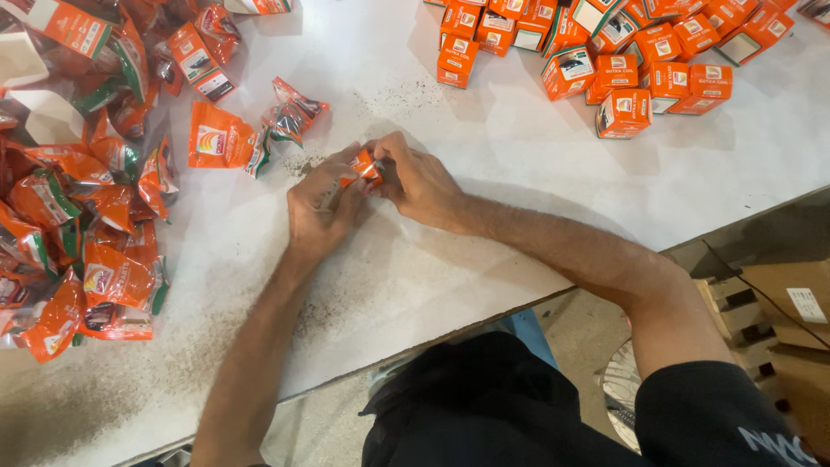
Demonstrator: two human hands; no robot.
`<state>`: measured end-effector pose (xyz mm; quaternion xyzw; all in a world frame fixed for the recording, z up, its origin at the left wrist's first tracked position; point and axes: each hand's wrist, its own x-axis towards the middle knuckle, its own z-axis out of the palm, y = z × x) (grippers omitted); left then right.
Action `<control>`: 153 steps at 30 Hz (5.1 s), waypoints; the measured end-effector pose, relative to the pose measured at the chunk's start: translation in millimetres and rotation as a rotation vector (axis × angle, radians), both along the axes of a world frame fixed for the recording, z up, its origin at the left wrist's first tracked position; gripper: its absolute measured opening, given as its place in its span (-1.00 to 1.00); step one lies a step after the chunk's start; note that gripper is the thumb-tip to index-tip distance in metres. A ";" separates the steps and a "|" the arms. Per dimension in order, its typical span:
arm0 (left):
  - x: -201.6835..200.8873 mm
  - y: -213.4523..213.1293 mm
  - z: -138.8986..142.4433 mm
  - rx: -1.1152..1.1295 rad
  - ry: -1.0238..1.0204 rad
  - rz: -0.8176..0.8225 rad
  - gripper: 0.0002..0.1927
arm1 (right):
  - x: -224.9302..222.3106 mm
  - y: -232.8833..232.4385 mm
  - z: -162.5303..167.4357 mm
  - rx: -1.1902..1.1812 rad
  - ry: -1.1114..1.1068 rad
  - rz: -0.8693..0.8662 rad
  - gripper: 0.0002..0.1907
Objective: The person picks up small orange product boxes from a pile on the table, folds their flaps closed by hand, and places the finished boxes onto a growing stack of closed boxes. They repeat this cycle continuously, occasionally brushing debris aside on the table surface.
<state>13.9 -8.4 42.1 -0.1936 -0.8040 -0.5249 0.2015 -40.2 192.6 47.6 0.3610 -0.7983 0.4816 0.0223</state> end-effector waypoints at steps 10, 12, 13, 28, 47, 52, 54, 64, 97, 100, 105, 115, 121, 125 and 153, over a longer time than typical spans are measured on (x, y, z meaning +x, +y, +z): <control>6.0 -4.1 -9.0 -0.384 0.134 0.048 -0.71 | -5.2 -2.3 -11.5 0.089 0.226 0.083 -0.22; 6.9 -1.0 -2.2 -0.350 0.156 0.071 -0.72 | -12.6 -5.8 -12.1 0.123 0.388 0.155 -0.12; 6.7 -0.5 1.7 -0.353 0.205 0.092 -0.72 | -20.2 -5.1 -11.3 0.208 0.498 0.115 -0.19; -271.7 20.8 73.0 -0.428 0.199 0.614 -0.41 | -140.1 70.7 -6.1 0.553 0.813 -0.682 -0.33; -113.9 -30.1 88.7 -0.736 0.349 0.312 -0.65 | -63.9 19.4 -1.7 -0.134 -0.260 0.073 -0.27; -90.7 -48.5 43.4 -1.057 0.083 0.464 -0.68 | -47.5 11.1 -22.9 -0.059 0.194 0.089 -0.30; -77.2 -45.7 32.8 -1.081 0.004 0.438 -0.69 | -45.0 12.7 -22.2 -0.107 0.053 0.094 -0.36; -0.6 9.4 25.7 -0.321 0.633 0.286 -0.58 | -35.0 13.6 2.3 -0.068 -0.172 0.079 -0.38; -22.0 -0.1 21.9 0.434 -0.571 -0.094 -0.72 | -29.4 8.9 -3.7 -0.016 0.014 0.120 -0.26; -12.3 1.8 26.3 0.288 -0.428 -0.120 -0.59 | -27.8 9.2 -0.4 -0.006 0.021 0.102 -0.21; -26.4 21.6 0.0 0.085 -0.172 0.278 -0.84 | -21.9 10.0 -1.0 -0.073 -0.109 0.118 -0.19; -26.5 -1.6 6.5 0.391 -0.452 -0.037 -0.80 | -19.1 9.7 -3.2 0.077 0.355 0.102 -0.48; -37.4 -11.9 6.4 0.582 -0.648 -0.033 -0.84 | -20.7 9.3 -5.4 0.065 0.376 0.104 -0.48; -48.7 0.8 -1.7 0.421 -0.510 0.033 -0.93 | -18.7 9.0 -3.3 0.050 0.380 0.089 -0.50; -3.6 -9.3 15.7 -0.487 0.283 0.059 -0.73 | -26.0 10.6 2.1 0.114 0.403 0.134 -0.55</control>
